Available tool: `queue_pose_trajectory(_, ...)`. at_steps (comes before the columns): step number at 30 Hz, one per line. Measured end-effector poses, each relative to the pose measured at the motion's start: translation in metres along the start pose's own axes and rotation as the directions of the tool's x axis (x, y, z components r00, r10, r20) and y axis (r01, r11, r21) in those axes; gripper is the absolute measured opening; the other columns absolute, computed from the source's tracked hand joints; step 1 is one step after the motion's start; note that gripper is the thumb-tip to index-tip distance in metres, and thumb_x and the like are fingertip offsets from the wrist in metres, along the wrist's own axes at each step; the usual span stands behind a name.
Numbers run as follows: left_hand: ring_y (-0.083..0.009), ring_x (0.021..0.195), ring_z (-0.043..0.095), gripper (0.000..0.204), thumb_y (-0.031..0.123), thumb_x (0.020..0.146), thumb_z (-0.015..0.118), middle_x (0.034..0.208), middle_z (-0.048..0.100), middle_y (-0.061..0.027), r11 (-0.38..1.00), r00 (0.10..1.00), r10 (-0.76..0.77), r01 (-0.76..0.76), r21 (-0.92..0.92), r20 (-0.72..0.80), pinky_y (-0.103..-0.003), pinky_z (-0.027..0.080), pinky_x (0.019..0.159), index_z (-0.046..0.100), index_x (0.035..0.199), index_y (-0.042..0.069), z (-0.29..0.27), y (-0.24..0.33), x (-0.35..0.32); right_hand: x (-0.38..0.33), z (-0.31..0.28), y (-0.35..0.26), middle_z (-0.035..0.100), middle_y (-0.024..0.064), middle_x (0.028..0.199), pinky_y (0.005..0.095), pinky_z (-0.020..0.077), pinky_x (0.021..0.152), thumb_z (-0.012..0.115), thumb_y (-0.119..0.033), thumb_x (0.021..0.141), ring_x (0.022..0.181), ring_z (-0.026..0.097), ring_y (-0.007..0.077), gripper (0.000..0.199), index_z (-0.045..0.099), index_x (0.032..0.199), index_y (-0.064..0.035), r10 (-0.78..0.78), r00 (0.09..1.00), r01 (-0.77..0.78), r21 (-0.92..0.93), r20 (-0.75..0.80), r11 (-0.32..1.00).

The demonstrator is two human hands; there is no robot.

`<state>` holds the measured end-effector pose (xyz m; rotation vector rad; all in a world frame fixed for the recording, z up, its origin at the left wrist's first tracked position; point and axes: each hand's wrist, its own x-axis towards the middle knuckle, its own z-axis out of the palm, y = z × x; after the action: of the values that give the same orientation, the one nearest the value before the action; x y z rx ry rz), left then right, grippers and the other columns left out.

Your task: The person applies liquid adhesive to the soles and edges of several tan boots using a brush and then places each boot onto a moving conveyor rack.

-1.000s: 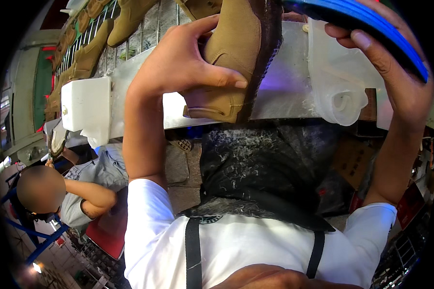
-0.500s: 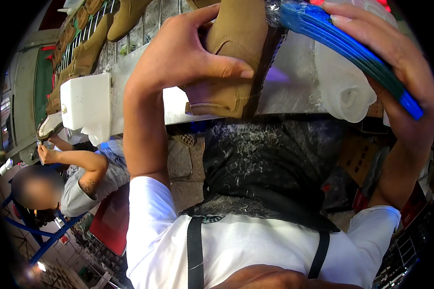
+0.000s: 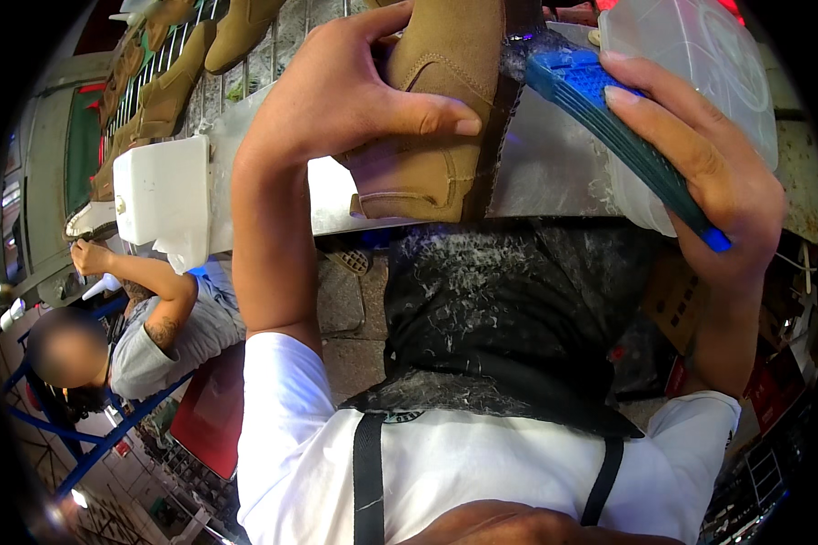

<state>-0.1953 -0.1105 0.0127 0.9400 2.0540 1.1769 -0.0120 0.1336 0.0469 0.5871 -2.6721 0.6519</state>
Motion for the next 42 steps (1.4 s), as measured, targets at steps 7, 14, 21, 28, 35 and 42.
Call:
queue_pose_trajectory(7,-0.0149,0.100,0.066,0.073,0.016,0.066,0.094,0.109,0.070,-0.0086,0.998,0.999,0.018,-0.016,0.057,-0.033,-0.031,0.053,0.090,0.060,0.127,-0.007,-0.002,-0.001,-0.001,-0.010,0.030,0.007,0.066,0.0271,0.124,0.0366,0.0559,0.093,0.066,0.003,0.085,0.109,0.069,0.0346,0.030,0.068,0.115,0.0078,0.022,0.993,-0.007,0.129,-0.114,0.992)
queue_pose_trajectory(14,-0.0157,0.098,0.067,0.079,0.030,0.062,0.096,0.107,0.071,-0.0115,0.973,0.978,-0.202,0.206,0.101,-0.049,-0.030,0.054,0.089,0.062,0.121,-0.008,0.004,0.042,0.008,-0.021,0.050,0.006,0.067,0.0280,0.121,0.0355,0.0564,0.092,0.068,0.004,0.083,0.106,0.070,0.0340,0.029,0.070,0.111,0.0086,0.096,0.979,-0.051,0.241,-0.179,0.969)
queue_pose_trajectory(21,-0.0146,0.099,0.066,0.077,0.026,0.062,0.096,0.108,0.071,-0.0105,0.998,0.999,-0.041,0.041,0.037,0.005,-0.030,0.054,0.089,0.062,0.122,-0.008,-0.003,0.019,0.002,-0.022,0.056,-0.003,0.067,0.0279,0.121,0.0358,0.0564,0.092,0.069,0.005,0.082,0.108,0.070,0.0346,0.029,0.070,0.111,0.0078,0.107,0.984,-0.068,0.249,-0.143,0.966)
queue_pose_trajectory(28,-0.0159,0.106,0.064,0.083,0.021,0.062,0.096,0.115,0.069,-0.0129,0.999,0.998,-0.050,0.050,0.007,0.028,-0.032,0.051,0.095,0.057,0.129,-0.010,-0.003,0.020,0.002,-0.034,0.067,-0.009,0.069,0.0279,0.115,0.0360,0.0582,0.089,0.067,0.007,0.083,0.103,0.072,0.0344,0.029,0.069,0.112,0.0076,0.164,0.983,-0.114,0.417,-0.087,0.902)
queue_pose_trajectory(35,-0.0175,0.100,0.067,0.070,0.012,0.067,0.092,0.112,0.070,-0.0116,1.000,1.000,0.015,-0.015,-0.024,0.025,-0.033,0.054,0.091,0.059,0.126,-0.007,-0.006,-0.005,0.004,-0.042,0.062,-0.008,0.071,0.0266,0.104,0.0356,0.0623,0.080,0.062,0.004,0.092,0.092,0.074,0.0291,0.025,0.063,0.114,0.0149,0.481,0.874,-0.316,0.831,0.068,0.458)
queue_pose_trajectory(42,-0.0183,0.101,0.068,0.068,0.010,0.068,0.092,0.113,0.070,-0.0124,0.999,0.999,0.045,-0.045,-0.022,0.010,-0.033,0.055,0.091,0.059,0.125,-0.008,-0.004,-0.006,0.000,-0.038,0.073,-0.015,0.070,0.0309,0.099,0.0389,0.0629,0.080,0.059,0.004,0.093,0.088,0.074,0.0331,0.029,0.057,0.118,0.0182,0.595,0.801,-0.241,0.873,-0.066,0.423)
